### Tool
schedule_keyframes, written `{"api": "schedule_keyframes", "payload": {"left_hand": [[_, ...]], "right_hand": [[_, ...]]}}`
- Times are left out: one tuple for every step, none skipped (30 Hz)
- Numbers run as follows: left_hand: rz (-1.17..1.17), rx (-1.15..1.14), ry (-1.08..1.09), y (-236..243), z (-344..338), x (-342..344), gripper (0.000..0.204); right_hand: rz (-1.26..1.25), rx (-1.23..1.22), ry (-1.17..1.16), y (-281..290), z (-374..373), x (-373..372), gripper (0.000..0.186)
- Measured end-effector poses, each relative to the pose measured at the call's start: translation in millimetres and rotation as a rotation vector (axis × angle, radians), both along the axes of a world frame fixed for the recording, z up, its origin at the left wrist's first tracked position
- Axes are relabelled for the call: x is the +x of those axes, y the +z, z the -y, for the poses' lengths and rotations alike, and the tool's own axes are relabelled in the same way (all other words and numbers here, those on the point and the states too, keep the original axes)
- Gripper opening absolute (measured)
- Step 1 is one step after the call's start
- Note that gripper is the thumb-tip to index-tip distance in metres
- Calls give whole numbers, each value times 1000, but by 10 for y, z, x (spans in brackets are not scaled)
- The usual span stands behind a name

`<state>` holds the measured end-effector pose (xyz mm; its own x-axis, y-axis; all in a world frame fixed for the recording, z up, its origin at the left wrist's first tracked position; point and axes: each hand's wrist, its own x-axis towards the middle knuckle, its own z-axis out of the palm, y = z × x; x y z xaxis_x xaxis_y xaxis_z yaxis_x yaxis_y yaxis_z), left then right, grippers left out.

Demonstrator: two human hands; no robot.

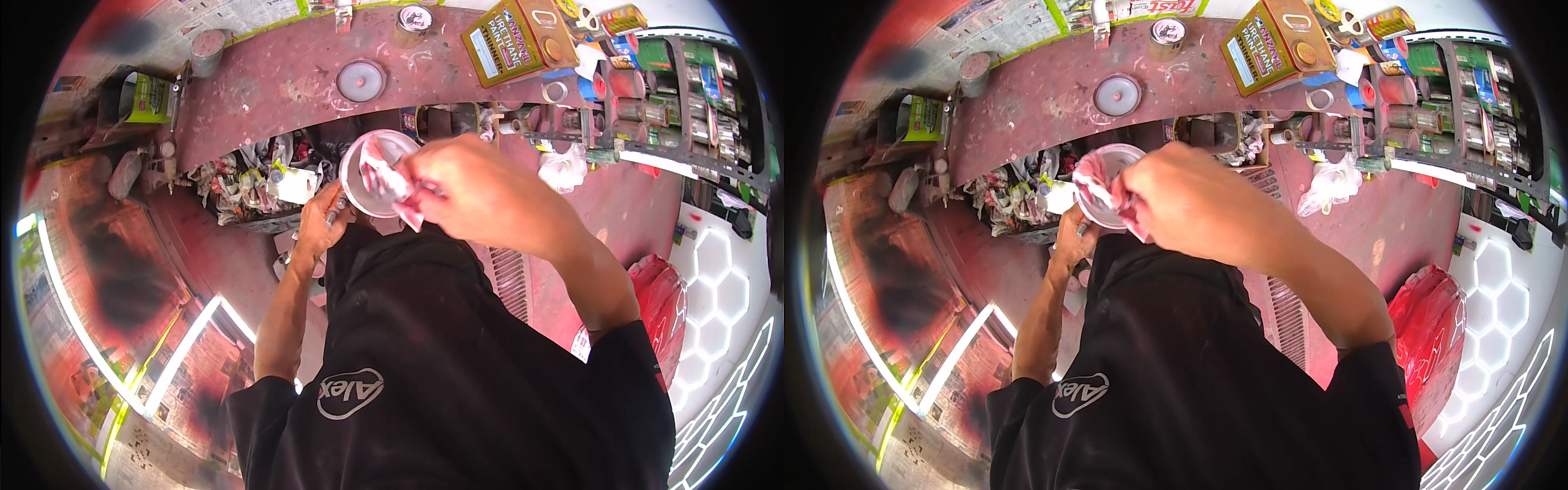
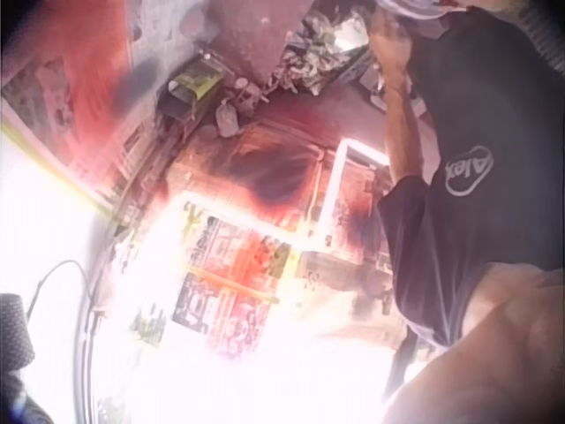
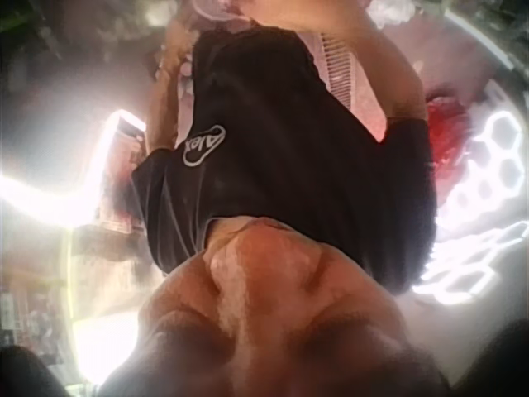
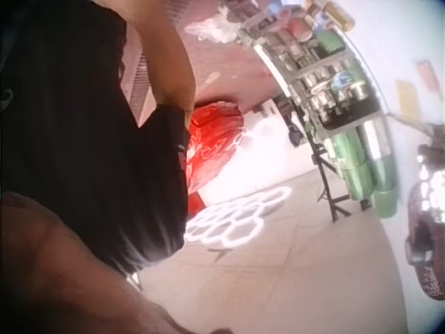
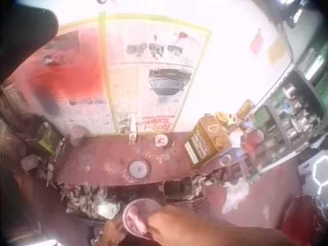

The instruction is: The person pours a dark liquid from a can into a white container, then adds a liquid from a yellow can labeled 'thinner' into the same container. They walk around the workshop carrying the container and a spray gun, then return to the workbench to wipe the container's rim with a pink cloth and pour more thinner into it.

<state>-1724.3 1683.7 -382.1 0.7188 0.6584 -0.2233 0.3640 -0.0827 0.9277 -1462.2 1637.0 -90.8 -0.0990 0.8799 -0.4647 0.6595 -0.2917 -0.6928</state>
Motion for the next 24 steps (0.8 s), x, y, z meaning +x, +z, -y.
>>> {"api": "schedule_keyframes", "payload": {"left_hand": [[57, 32, 45, 7, 8, 6, 50], [48, 47, 43, 5, 8, -11, 50], [45, 63, 35, 2, -7, -8, 50], [42, 79, 22, 15, -31, 7, 50], [-117, -10, -75, 46, -71, -10, 52], [-69, 60, -92, 90, -89, 23, 53], [-23, 128, -102, 125, -83, 47, 54], [22, 195, -111, 146, -73, 71, 55], [-127, 199, -113, 149, -57, 85, 57], [-113, 238, -106, 184, -41, 120, 58], [-98, 276, -99, 231, -26, 154, 58], [-86, 314, -90, 254, -15, 174, 58], [-79, 411, -79, 246, -1, 180, 57], [-101, 419, -63, 256, 6, 188, 57], [-123, 429, -43, 259, 12, 190, 56], [-146, 439, -23, 263, 16, 190, 56], [-152, 449, -32, 264, 9, 184, 55], [-158, 460, -37, 258, -5, 170, 54], [-164, 470, -43, 261, -4, 163, 54], [-163, 451, -36, 254, 15, 160, 53], [-159, 435, -36, 240, 23, 165, 52], [-157, 419, -31, 220, 36, 161, 51], [-158, 408, -17, 202, 39, 152, 50], [-158, 397, -5, 182, 45, 149, 50]], "right_hand": [[14, 90, -70, 84, 16, 28, 12], [27, 180, -138, 116, 29, 47, 13], [119, 297, -38, 61, 64, 77, 20], [156, 366, 18, -37, 111, 72, 20], [193, 435, 77, -170, 143, 33, 21], [228, 505, 136, -298, 156, -17, 22], [334, 393, 240, -415, 138, -72, 23], [391, 432, 292, -523, 126, -95, 21], [444, 473, 347, -646, 108, -103, 20], [502, 510, 398, -776, 108, -102, 20], [434, 494, 381, -963, 132, -99, 19], [364, 480, 367, -1192, 164, -92, 19], [293, 464, 357, -1371, 175, -85, 19], [245, 437, 361, -1493, 165, -56, 19], [196, 411, 369, -1487, 82, -49, 19], [147, 386, 377, -1470, 20, -63, 19], [357, -1, 646, -1472, -90, -112, 20], [282, -75, 535, -1346, -126, -104, 21], [205, -149, 422, -1227, -101, -97, 21], [129, -221, 308, -1156, -45, -87, 21], [88, -168, 169, -1190, 72, -64, 17], [31, -133, 159, -1141, 130, -26, 17], [-27, -98, 147, -1071, 171, 18, 18], [-84, -63, 134, -995, 193, 74, 19]]}}
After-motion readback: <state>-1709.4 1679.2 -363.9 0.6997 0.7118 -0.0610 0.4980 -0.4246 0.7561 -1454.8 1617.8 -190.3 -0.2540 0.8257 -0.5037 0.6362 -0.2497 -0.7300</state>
